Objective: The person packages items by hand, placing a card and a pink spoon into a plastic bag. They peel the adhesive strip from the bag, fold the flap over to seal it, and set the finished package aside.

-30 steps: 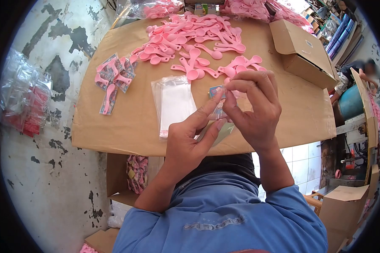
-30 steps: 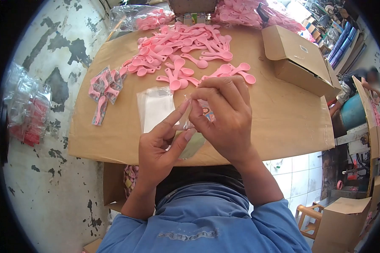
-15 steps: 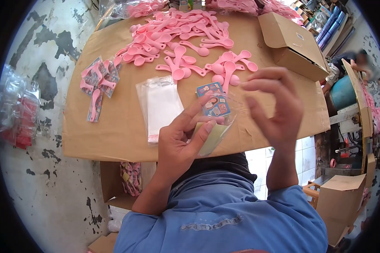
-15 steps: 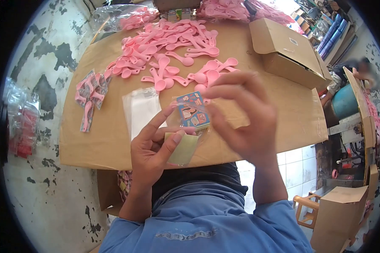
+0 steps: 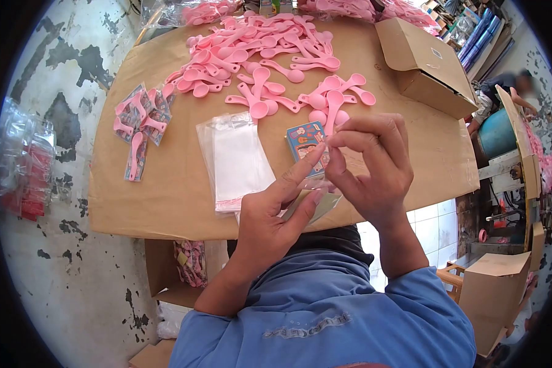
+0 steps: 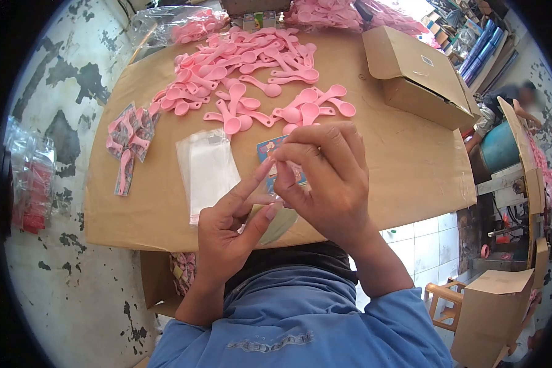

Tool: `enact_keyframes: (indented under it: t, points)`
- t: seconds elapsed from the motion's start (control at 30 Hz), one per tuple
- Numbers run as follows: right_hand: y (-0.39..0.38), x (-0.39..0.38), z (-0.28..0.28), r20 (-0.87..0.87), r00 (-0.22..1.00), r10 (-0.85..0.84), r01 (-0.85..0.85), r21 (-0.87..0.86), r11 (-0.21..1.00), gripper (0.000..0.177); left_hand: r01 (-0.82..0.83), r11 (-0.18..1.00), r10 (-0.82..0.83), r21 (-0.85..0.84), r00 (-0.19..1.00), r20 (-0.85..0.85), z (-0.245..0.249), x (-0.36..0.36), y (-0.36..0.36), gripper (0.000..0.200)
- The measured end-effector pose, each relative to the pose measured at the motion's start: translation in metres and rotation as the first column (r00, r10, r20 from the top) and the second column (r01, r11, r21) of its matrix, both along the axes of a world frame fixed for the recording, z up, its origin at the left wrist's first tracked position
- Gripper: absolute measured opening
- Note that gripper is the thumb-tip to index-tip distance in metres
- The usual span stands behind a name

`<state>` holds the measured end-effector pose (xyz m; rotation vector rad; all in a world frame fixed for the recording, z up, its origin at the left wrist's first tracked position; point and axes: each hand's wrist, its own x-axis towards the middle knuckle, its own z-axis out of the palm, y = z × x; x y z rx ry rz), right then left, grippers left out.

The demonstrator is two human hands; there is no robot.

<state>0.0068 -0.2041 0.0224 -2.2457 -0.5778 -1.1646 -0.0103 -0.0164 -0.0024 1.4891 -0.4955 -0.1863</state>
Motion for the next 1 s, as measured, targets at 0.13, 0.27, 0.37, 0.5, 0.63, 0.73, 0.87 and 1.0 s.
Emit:
enact_keyframes:
  t: [0.13,0.27,0.37,0.5,0.63,0.73,0.87,1.0]
  points:
    - [-0.016,0.005,0.005,-0.023,0.998,-0.051,0.053,0.132,0.99,0.02,0.001,1.0,-0.001,0.005,1.0,0.005,-0.002,-0.001,0.003,0.055]
    - [-0.067,-0.013,0.03,-0.12,0.968,0.22,-0.116,0.562,0.819,0.015,-0.142,0.959,0.111,-0.245,0.984,-0.136,0.0,0.001,0.011,0.049]
    - [-0.131,-0.038,0.05,-0.082,0.717,0.693,-0.516,0.605,0.606,0.014,-0.295,0.894,0.263,-0.337,0.955,-0.14,-0.004,0.011,0.023,0.042]
    - [-0.214,-0.036,0.019,-0.333,0.847,0.414,-0.149,0.598,0.787,0.016,-0.335,0.867,0.317,-0.368,0.942,-0.11,-0.011,0.019,0.034,0.031]
    - [-0.226,-0.024,-0.006,-0.376,0.831,-0.409,0.533,0.328,0.78,0.022,-0.286,0.875,0.288,-0.389,0.956,-0.054,-0.018,0.026,0.034,0.024]
    - [-0.198,-0.033,-0.012,-0.38,0.777,-0.503,0.617,0.299,0.728,0.023,-0.281,0.884,0.274,-0.372,0.959,-0.074,-0.023,0.026,0.028,0.022]
    - [-0.092,-0.026,-0.014,-0.492,0.868,0.058,0.21,0.472,0.857,0.02,-0.274,0.882,0.228,-0.384,0.96,-0.162,-0.022,0.027,0.016,0.021]
    - [-0.016,-0.013,-0.015,-0.427,0.793,0.434,-0.186,0.508,0.841,0.021,-0.238,0.897,0.196,-0.373,0.97,-0.146,-0.012,0.022,0.007,0.022]
